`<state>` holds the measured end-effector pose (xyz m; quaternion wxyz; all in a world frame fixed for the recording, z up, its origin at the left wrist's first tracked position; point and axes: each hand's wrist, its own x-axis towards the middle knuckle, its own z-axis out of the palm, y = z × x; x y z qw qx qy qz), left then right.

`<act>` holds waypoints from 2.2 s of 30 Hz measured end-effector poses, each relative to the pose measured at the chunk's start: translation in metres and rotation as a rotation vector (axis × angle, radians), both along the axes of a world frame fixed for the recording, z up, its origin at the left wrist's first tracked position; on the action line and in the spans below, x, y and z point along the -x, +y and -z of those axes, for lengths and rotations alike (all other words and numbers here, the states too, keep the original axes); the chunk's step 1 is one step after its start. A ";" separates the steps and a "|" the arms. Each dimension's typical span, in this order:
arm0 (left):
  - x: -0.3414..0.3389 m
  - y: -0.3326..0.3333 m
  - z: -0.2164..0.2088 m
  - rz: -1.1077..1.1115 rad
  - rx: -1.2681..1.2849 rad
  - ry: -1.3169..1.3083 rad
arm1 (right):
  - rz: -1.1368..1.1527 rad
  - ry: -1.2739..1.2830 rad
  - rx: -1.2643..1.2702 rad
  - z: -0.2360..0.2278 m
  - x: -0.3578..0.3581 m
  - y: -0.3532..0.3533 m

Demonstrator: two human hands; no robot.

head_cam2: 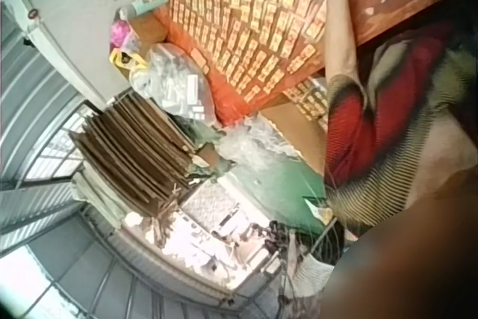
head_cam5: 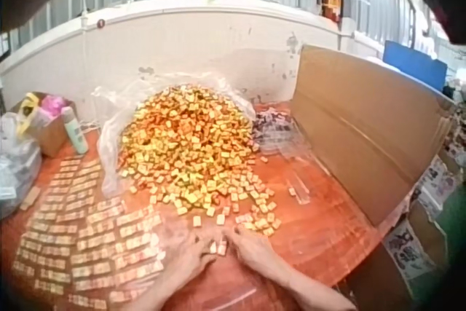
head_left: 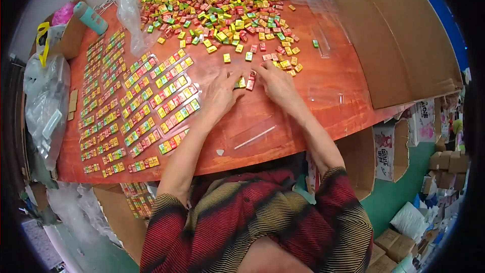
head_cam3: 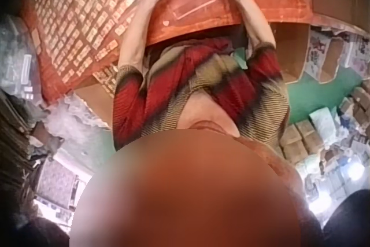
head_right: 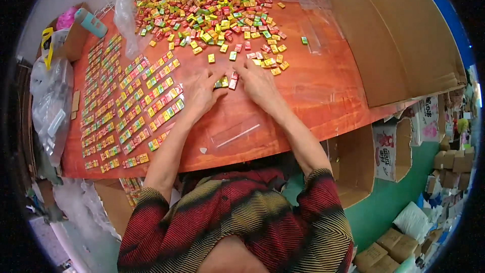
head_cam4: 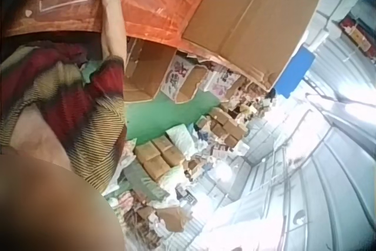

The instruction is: Arranging small colorful blocks into neat rows on a workspace table.

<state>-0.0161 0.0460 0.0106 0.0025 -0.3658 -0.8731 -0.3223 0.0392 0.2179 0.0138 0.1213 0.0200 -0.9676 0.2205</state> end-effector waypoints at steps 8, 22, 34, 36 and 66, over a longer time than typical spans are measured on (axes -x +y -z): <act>0.002 -0.001 0.007 -0.064 0.052 -0.054 | -0.078 -0.040 -0.081 0.010 0.020 -0.001; 0.003 -0.015 0.009 -0.111 0.009 -0.152 | -0.205 0.184 -0.022 0.018 0.020 -0.037; 0.007 -0.014 0.008 -0.010 -0.055 -0.122 | -0.080 -0.026 0.012 0.018 -0.009 -0.021; 0.010 -0.013 0.013 0.006 -0.058 -0.080 | -0.087 -0.020 -0.047 0.024 -0.007 -0.022; 0.002 -0.010 0.007 -0.146 0.043 -0.119 | -0.108 0.134 0.029 0.021 0.016 -0.043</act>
